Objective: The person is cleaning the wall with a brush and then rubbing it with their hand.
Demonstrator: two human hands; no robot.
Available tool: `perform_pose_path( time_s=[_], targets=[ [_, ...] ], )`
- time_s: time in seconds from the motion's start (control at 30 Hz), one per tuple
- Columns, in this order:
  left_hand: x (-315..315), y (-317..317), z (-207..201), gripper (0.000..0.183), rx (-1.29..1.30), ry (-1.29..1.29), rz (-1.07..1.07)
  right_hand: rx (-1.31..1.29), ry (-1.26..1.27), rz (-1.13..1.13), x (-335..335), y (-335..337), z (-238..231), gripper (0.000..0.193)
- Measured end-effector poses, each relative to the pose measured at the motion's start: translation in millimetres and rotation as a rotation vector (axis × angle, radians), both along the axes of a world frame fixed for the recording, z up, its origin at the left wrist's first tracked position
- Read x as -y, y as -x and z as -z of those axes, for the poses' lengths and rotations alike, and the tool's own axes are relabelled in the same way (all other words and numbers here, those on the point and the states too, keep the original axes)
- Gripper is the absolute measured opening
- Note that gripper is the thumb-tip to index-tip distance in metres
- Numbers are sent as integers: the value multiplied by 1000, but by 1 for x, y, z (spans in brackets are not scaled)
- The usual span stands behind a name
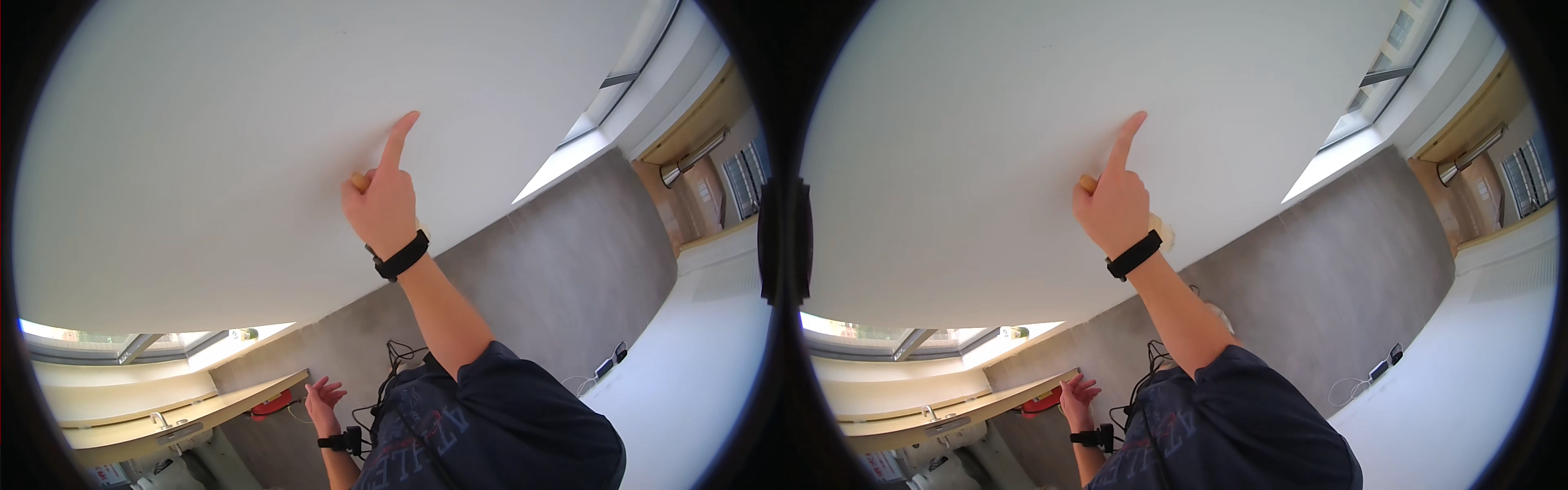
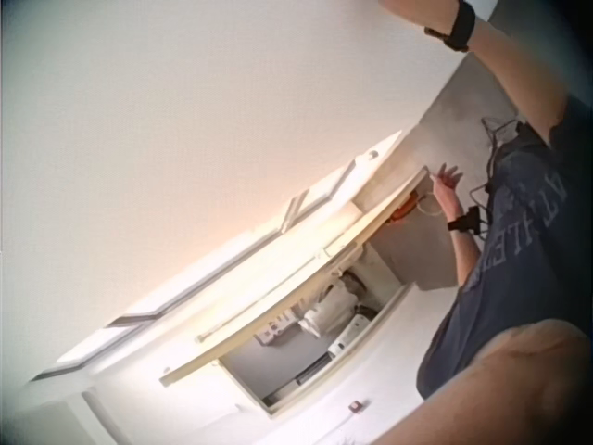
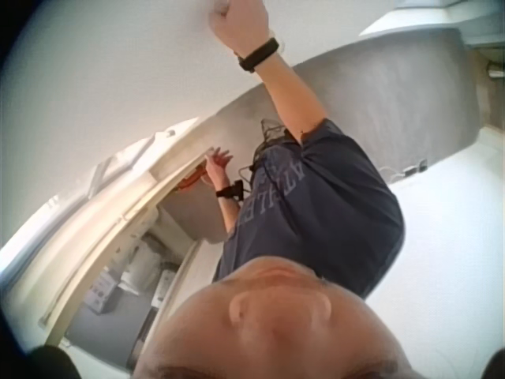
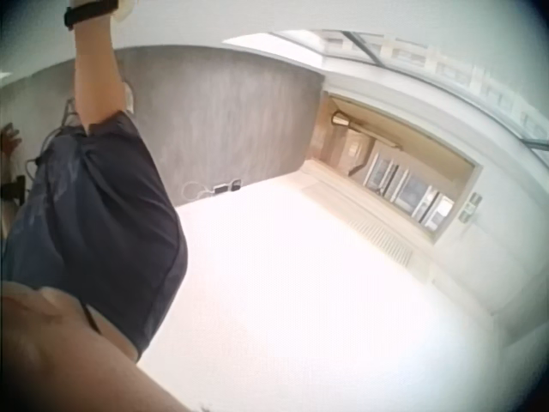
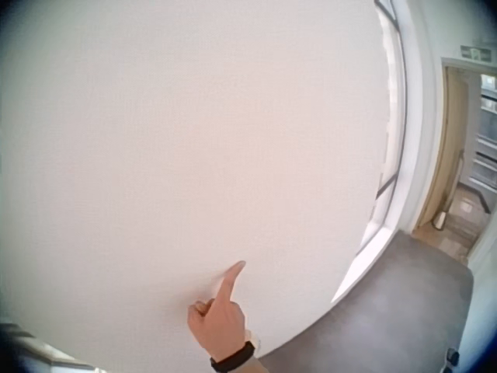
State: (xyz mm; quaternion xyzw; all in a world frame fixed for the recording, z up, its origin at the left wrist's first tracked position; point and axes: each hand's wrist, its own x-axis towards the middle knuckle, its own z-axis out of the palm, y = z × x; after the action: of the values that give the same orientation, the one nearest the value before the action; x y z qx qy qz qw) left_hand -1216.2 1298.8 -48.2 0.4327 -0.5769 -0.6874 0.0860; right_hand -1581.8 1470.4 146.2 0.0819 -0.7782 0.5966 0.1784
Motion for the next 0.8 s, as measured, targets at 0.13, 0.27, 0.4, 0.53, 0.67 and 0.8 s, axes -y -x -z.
perform_pose_path(
  time_s=[0.13,0.27,0.4,0.53,0.67,0.8],
  targets=[
    [4,6,-1,65,18,11,15,-62,-249,38,-5,-1,3,104],
    [0,10,-6,65,14,14,36,0,-88,97,-10,15,-10,107],
    [-2,12,-3,65,12,-6,44,39,-190,-55,15,-15,-14,107],
    [-2,13,-4,65,-43,14,46,-7,-146,150,-12,17,-14,104],
    [-1,11,1,63,31,-21,45,30,-53,67,-9,13,-13,105],
    [-1,13,-5,63,-3,8,65,18,-276,-42,3,-13,3,104]
  ],
)
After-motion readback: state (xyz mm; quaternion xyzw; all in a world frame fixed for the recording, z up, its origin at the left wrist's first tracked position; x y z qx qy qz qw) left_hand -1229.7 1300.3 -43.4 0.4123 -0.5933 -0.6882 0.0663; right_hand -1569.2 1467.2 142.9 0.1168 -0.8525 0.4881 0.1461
